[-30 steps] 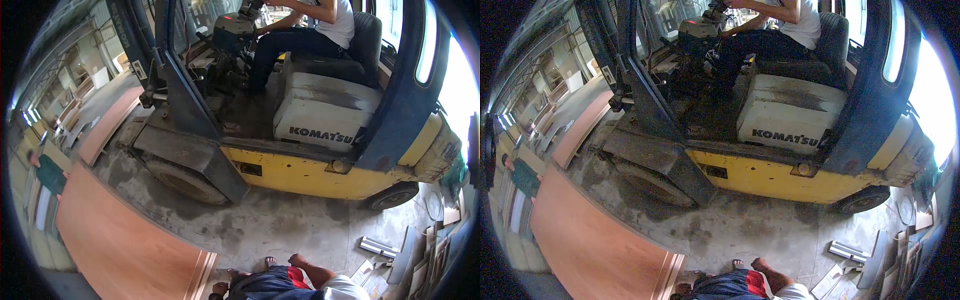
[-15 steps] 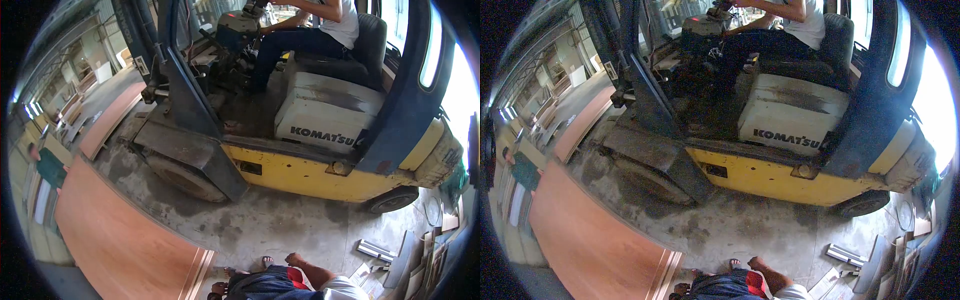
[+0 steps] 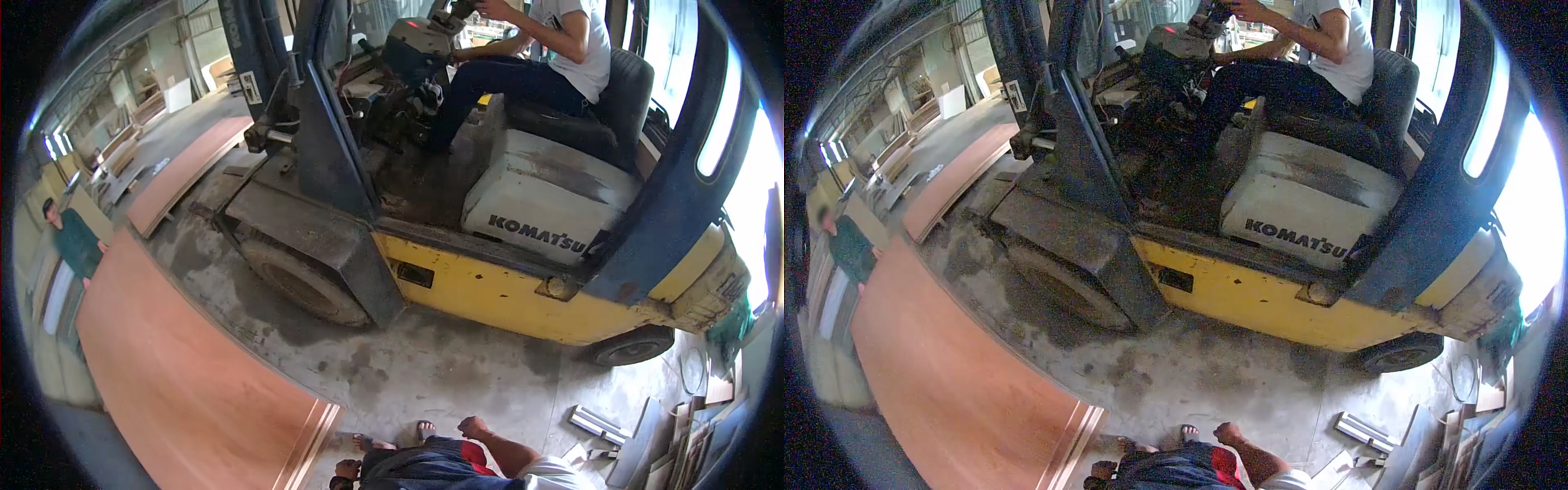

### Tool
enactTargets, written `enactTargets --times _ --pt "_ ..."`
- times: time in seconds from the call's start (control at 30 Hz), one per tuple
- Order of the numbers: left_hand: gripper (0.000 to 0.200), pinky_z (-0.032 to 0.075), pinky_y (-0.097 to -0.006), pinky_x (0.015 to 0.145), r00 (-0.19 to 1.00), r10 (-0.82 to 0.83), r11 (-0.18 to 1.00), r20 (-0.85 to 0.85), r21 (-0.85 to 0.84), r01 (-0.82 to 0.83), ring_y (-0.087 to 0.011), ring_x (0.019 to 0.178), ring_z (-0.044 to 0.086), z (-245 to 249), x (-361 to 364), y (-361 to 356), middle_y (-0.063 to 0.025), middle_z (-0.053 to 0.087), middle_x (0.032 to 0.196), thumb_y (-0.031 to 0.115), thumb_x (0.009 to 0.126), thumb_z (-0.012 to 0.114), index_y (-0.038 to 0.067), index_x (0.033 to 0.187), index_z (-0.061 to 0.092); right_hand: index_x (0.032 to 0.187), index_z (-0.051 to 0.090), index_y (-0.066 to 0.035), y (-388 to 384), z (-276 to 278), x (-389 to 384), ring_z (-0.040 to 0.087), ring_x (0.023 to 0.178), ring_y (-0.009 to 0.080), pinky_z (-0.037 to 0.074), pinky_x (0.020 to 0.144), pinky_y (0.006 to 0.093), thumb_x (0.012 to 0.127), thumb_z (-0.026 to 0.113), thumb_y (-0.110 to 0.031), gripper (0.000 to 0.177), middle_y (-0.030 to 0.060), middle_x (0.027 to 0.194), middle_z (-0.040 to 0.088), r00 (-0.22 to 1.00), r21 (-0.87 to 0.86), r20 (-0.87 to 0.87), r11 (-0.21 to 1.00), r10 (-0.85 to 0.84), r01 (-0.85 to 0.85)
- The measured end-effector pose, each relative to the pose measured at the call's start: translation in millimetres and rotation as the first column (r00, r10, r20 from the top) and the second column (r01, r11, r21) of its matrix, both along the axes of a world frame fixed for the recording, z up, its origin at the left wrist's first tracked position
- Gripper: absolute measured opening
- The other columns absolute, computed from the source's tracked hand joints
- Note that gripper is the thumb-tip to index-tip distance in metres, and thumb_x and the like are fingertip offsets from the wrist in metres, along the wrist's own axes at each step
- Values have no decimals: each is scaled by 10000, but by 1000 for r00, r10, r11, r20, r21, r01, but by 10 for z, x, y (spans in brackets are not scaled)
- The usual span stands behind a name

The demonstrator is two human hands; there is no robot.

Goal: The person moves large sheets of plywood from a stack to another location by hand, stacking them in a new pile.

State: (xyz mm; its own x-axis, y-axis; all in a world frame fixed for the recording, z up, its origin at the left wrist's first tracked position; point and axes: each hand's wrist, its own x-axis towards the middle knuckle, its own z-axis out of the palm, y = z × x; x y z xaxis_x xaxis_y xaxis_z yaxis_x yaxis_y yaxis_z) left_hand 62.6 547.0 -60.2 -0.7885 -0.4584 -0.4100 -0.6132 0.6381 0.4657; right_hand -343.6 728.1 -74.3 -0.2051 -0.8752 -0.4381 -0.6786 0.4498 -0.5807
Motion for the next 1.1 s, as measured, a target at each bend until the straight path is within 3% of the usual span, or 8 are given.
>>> enactTargets --times 0.03,0.07,0.23,0.57,0.63,0.77,0.9,1.1 --pt "198 492 -349 469 789 605 704 108 390 -594 -199 587 570 6 -49 40 -86 583 712 122 670 594 3 827 572 658 572 -64 -60 123 38 552 624 252 453 563 356 693 451 -268 239 100 650 574 997 38 55 998 -54 52" --pt "207 496 -356 475 281 862 -8 422 565 -825 -202 597 575 28 -90 58 -91 583 709 123 664 597 5 833 572 664 573 -62 -119 242 75 552 622 251 453 560 354 692 454 -274 244 102 649 574 988 77 105 991 -113 105" --pt "220 499 -357 481 293 868 23 401 556 -831 -208 615 581 212 15 4 -95 583 706 135 664 606 3 837 572 750 597 -45 -282 203 175 558 517 117 454 465 255 712 548 -252 216 48 597 578 846 216 318 901 -429 376" --pt "241 493 -343 463 291 869 40 401 527 -849 -209 611 585 372 -17 -210 -106 583 698 154 667 618 -1 844 566 730 592 -39 -333 116 250 551 499 122 455 457 264 711 541 -247 215 54 608 579 997 -95 66 995 -33 39" --pt "248 486 -332 452 303 863 19 404 573 -819 -204 602 585 225 39 -252 -106 583 690 156 666 621 -1 850 563 713 590 -37 -351 220 249 549 485 124 459 463 263 707 541 -250 219 53 599 579 858 305 278 887 -432 347" --pt "244 467 -313 427 388 864 134 321 597 -791 -192 569 581 192 45 -298 -102 582 670 148 669 622 -2 849 553 698 586 -33 -285 222 254 549 480 125 463 469 259 705 538 -256 229 55 601 581 992 4 62 994 -110 110" --pt "221 468 -326 531 388 825 77 410 600 -797 -228 668 550 50 23 -356 -124 576 767 159 771 453 11 892 564 695 587 -35 -331 166 253 549 482 121 462 467 256 701 543 -262 232 56 597 581 962 93 146 971 -232 220" --pt "217 483 -334 451 380 883 159 276 586 -794 -214 571 583 98 107 -255 -114 577 679 125 683 605 -10 841 544 702 586 -34 -374 148 267 554 495 118 456 457 257 703 553 -258 226 54 593 576 977 90 147 986 -153 141"
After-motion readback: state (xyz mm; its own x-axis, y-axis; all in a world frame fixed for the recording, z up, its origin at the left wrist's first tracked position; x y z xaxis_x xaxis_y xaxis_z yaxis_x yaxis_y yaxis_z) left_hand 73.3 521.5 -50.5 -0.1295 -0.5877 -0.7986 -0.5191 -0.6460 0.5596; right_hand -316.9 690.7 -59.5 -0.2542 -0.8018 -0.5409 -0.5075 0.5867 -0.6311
